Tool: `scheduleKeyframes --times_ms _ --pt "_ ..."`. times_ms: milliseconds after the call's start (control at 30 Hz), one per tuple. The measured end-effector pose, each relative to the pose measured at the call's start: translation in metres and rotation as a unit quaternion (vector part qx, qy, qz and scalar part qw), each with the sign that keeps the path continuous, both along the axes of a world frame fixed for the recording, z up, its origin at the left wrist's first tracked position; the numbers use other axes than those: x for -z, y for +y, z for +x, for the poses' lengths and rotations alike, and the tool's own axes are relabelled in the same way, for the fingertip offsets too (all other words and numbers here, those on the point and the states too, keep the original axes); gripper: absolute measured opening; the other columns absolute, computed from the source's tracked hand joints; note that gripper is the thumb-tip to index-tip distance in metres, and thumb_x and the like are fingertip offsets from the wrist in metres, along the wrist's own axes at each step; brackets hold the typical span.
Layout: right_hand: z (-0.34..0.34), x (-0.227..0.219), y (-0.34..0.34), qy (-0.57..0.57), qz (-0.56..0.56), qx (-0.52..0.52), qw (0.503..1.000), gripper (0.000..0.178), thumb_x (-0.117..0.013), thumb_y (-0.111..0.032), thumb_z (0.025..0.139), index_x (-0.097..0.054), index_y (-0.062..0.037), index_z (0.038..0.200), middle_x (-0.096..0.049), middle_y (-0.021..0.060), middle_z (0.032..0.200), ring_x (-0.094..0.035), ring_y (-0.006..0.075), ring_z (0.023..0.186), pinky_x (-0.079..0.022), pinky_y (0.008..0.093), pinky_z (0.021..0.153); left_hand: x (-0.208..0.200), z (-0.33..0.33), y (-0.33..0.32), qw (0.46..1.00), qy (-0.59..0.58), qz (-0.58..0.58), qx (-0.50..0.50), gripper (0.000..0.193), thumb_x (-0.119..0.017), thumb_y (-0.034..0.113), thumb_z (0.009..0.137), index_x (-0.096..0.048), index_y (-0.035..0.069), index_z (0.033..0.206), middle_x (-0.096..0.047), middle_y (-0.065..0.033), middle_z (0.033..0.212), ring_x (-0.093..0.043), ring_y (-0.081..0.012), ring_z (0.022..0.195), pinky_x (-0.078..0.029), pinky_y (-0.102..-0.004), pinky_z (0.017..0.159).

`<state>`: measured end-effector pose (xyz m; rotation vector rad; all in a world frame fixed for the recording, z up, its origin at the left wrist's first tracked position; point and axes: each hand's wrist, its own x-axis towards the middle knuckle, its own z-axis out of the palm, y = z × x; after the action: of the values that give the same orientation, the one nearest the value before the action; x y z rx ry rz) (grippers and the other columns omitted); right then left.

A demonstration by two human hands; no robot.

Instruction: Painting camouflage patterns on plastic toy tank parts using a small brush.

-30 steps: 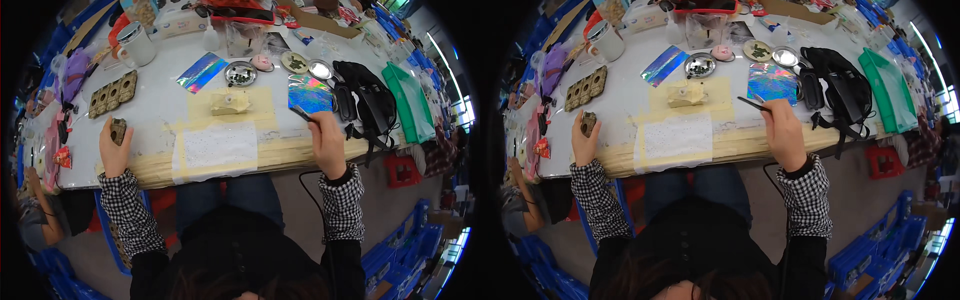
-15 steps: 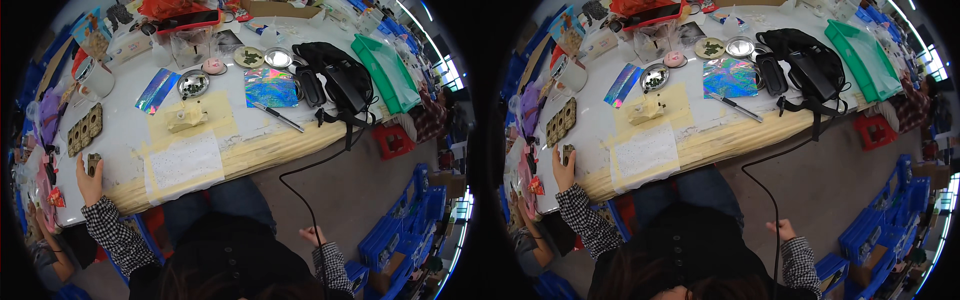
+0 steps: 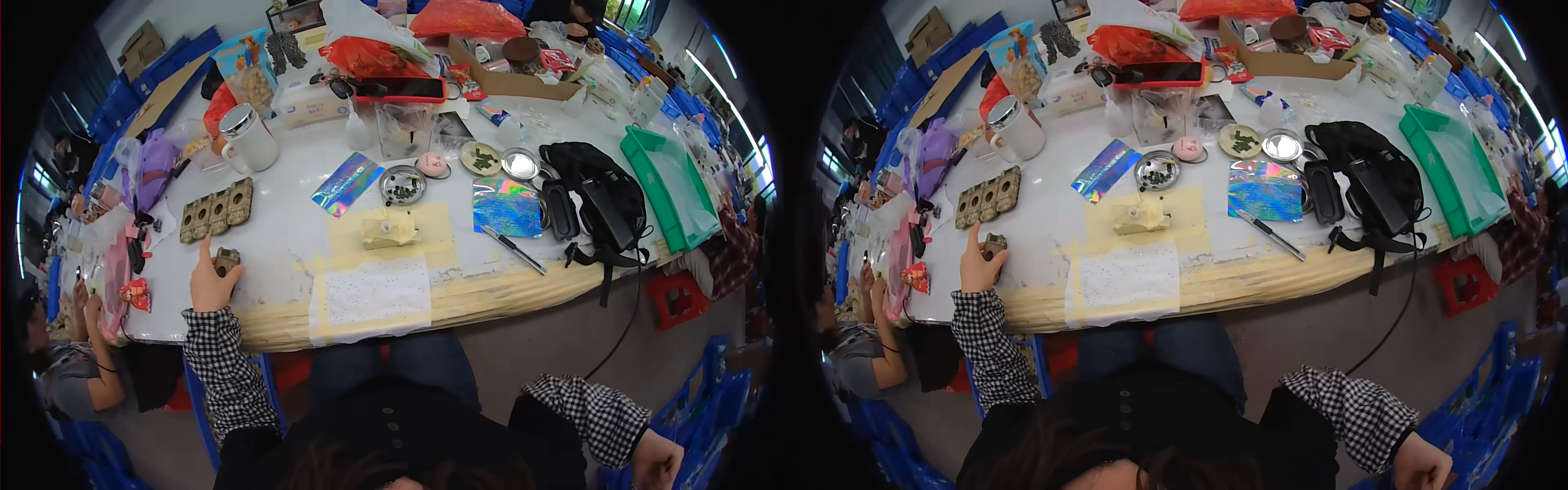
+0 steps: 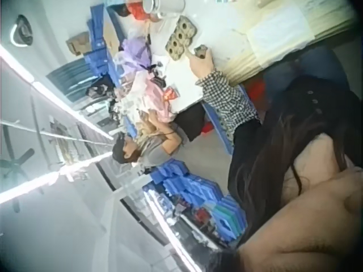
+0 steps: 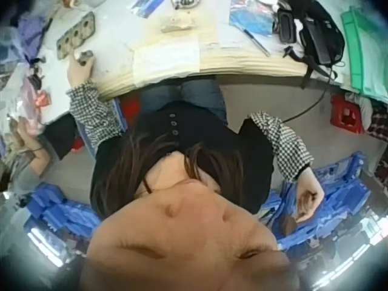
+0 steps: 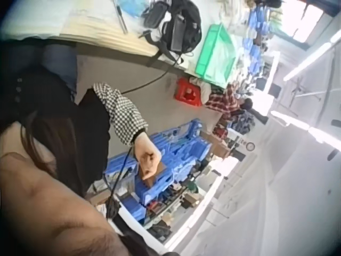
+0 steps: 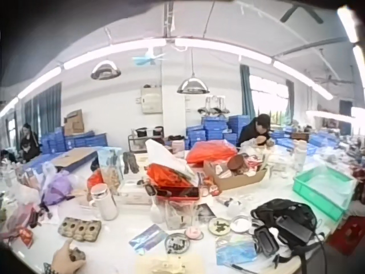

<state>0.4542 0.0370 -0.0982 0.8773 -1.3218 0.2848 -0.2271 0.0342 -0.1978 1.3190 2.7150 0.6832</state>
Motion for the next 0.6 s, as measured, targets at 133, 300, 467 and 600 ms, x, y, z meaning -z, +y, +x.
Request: scheduleKeyframes --times_ms 133,300,467,600 --pt "-0.095 -0.036 0.088 0.011 -0.157 -0.191 0.969 0.023 -0.060 -0.013 0.086 -0.062 -0.0121 0.064 -0.045 -0.0072 0.050 -0.032 0.0011 0.044 -0.023 0.0221 0.048 -0.008 -0.003 -0.008 0.999 0.037 -0.018 -0.013 0.088 -0.079 0.020 0.070 -0.034 0.008 0.144 -0.066 -0.0195 0.095 -0.065 -0.0326 0.086 -0.052 -0.0404 0.076" --pt "-0.192 -0.069 0.166 -0.217 -0.392 -0.102 0.888 0.043 -0.040 -0.041 0.101 -0.058 -0.0090 0.077 -0.047 -0.0009 0.054 -0.036 0.0086 0.047 -0.028 0.0258 0.047 -0.001 0.012 -0.019 0.984 0.098 0.149 0.006 0.080 -0.076 0.011 0.073 -0.036 -0.001 0.141 -0.058 -0.0135 0.099 -0.059 -0.0244 0.087 -0.051 -0.0358 0.076" --pt "-0.256 -0.011 0.166 -0.379 -0.380 0.243 0.808 0.100 0.002 -0.068 0.091 -0.065 0.0009 0.068 -0.053 0.0101 0.065 -0.049 0.0207 0.058 -0.036 0.0311 0.052 -0.062 0.095 -0.022 0.838 -0.327 0.425 0.096 0.061 -0.061 -0.001 0.083 -0.038 -0.004 0.139 -0.053 -0.0051 0.106 -0.056 -0.0109 0.097 -0.050 -0.0305 0.092" --pt "-0.284 0.034 0.154 -0.438 -0.420 0.264 0.750 0.083 -0.020 -0.064 0.093 -0.069 0.0014 0.077 -0.057 0.0080 0.060 -0.052 0.0190 0.054 -0.039 0.0288 0.052 -0.047 0.150 -0.007 0.631 -0.645 0.415 0.120 0.054 -0.055 0.024 0.092 -0.036 0.002 0.137 -0.056 -0.0106 0.113 -0.060 -0.0180 0.101 -0.054 -0.0388 0.091"
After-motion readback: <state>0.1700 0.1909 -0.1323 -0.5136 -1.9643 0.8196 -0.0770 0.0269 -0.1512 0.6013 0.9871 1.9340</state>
